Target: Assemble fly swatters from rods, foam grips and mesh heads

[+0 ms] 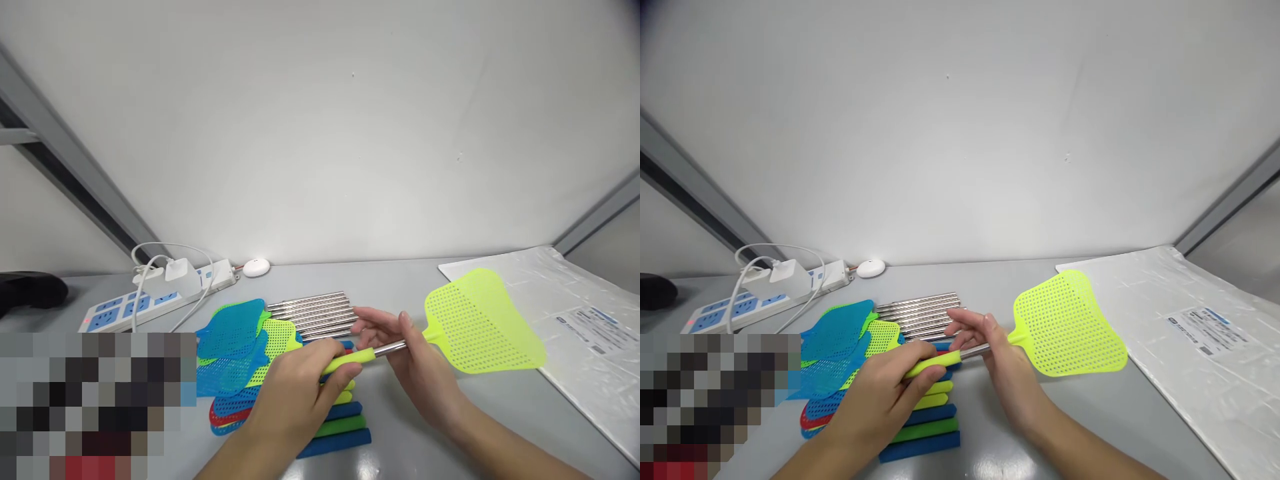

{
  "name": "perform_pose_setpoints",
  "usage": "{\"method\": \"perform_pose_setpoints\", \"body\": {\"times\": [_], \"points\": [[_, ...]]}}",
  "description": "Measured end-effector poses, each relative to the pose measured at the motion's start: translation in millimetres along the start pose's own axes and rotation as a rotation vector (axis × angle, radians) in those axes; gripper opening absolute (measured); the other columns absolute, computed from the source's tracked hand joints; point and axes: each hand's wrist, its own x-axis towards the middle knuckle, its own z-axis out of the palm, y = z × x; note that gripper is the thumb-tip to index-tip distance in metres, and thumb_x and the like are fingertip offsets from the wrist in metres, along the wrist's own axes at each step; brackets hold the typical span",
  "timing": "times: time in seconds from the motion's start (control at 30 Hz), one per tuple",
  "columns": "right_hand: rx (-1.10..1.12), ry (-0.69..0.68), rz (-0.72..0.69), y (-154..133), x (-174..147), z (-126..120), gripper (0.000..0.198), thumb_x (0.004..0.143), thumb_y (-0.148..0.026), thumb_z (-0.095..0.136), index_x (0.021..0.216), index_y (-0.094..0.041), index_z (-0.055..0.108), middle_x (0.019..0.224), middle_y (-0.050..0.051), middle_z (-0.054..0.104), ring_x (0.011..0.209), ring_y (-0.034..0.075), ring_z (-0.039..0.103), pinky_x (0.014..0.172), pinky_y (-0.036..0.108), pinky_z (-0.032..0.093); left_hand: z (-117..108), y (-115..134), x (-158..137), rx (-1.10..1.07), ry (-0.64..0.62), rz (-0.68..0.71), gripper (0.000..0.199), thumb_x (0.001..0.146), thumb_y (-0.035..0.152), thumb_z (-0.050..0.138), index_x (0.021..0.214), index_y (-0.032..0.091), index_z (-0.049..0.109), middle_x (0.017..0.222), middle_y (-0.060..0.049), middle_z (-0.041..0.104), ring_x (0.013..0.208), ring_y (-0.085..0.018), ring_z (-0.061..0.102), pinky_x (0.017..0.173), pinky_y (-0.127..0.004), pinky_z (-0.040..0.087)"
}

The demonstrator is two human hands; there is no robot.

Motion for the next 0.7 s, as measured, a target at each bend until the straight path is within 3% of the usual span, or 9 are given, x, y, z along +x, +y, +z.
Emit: {"method": "perform_pose_setpoints", "body": {"times": [0.13, 0.27, 0.4, 0.47, 0.6, 0.7], "points": [[-0.101, -0.087, 0.036, -5, -2, -3, 0.030, 0.091, -0.047, 0.058, 0.113, -0.029, 0.065, 0.094, 0.001, 0.060, 0.088, 0.018, 0.058, 0.085, 0.033, 0.045, 1, 3, -2, -0.075, -0.009, -0.061, 0.034, 0.101, 0.044, 0.033, 0.089, 0.024, 0.058, 0.071, 0.001, 0.064, 0.062, -0.017, 0.057, 0.055, -0.027, 0.036], [-0.195, -0.138, 0.057, -10, -7, 3, 0.024, 0.094, -0.047, 0.053, 0.101, -0.025, 0.061, 0.090, 0.001, 0.058, 0.085, 0.017, 0.058, 0.080, 0.031, 0.046, 4, 12, -3, -0.156, -0.079, -0.042, 0.031, 0.101, 0.038, 0.030, 0.090, 0.024, 0.055, 0.072, 0.001, 0.062, 0.060, -0.016, 0.054, 0.055, -0.028, 0.036], [-0.473, 0.000, -0.177, -9, -5, -7, 0.033, 0.099, -0.047, 0.042, 0.083, -0.023, 0.058, 0.088, 0.003, 0.061, 0.088, 0.019, 0.057, 0.081, 0.031, 0.043, 3, 14, -3, -0.082, -0.029, 0.117, 0.026, 0.099, 0.032, 0.037, 0.088, 0.023, 0.059, 0.086, -0.003, 0.062, 0.080, -0.020, 0.054, 0.069, -0.033, 0.040], [-0.612, 0.101, -0.218, -12, 0, -18, 0.043, 0.101, -0.049, 0.033, 0.073, -0.022, 0.054, 0.075, 0.002, 0.059, 0.076, 0.018, 0.057, 0.071, 0.030, 0.042, 2, 13, -3, -0.080, -0.004, 0.155, 0.020, 0.099, 0.028, 0.041, 0.095, 0.023, 0.060, 0.091, -0.004, 0.062, 0.086, -0.021, 0.052, 0.075, -0.035, 0.041], [-1.072, 0.221, -0.043, -31, 10, -41, 0.050, 0.099, -0.054, 0.029, 0.059, -0.023, 0.031, 0.052, -0.002, 0.037, 0.050, 0.016, 0.038, 0.050, 0.030, 0.026, -1, 7, -3, -0.061, 0.049, 0.185, 0.020, 0.098, 0.021, 0.041, 0.094, 0.021, 0.060, 0.090, -0.005, 0.062, 0.086, -0.021, 0.050, 0.076, -0.036, 0.041], [-1.445, 0.244, 0.191, -41, 15, -57, 0.051, 0.098, -0.052, 0.026, 0.056, -0.023, 0.028, 0.050, 0.000, 0.039, 0.047, 0.016, 0.038, 0.049, 0.030, 0.023, -3, 3, -2, -0.043, 0.073, 0.172, 0.020, 0.097, 0.019, 0.041, 0.091, 0.020, 0.060, 0.088, -0.005, 0.061, 0.084, -0.020, 0.049, 0.075, -0.036, 0.041]]}}
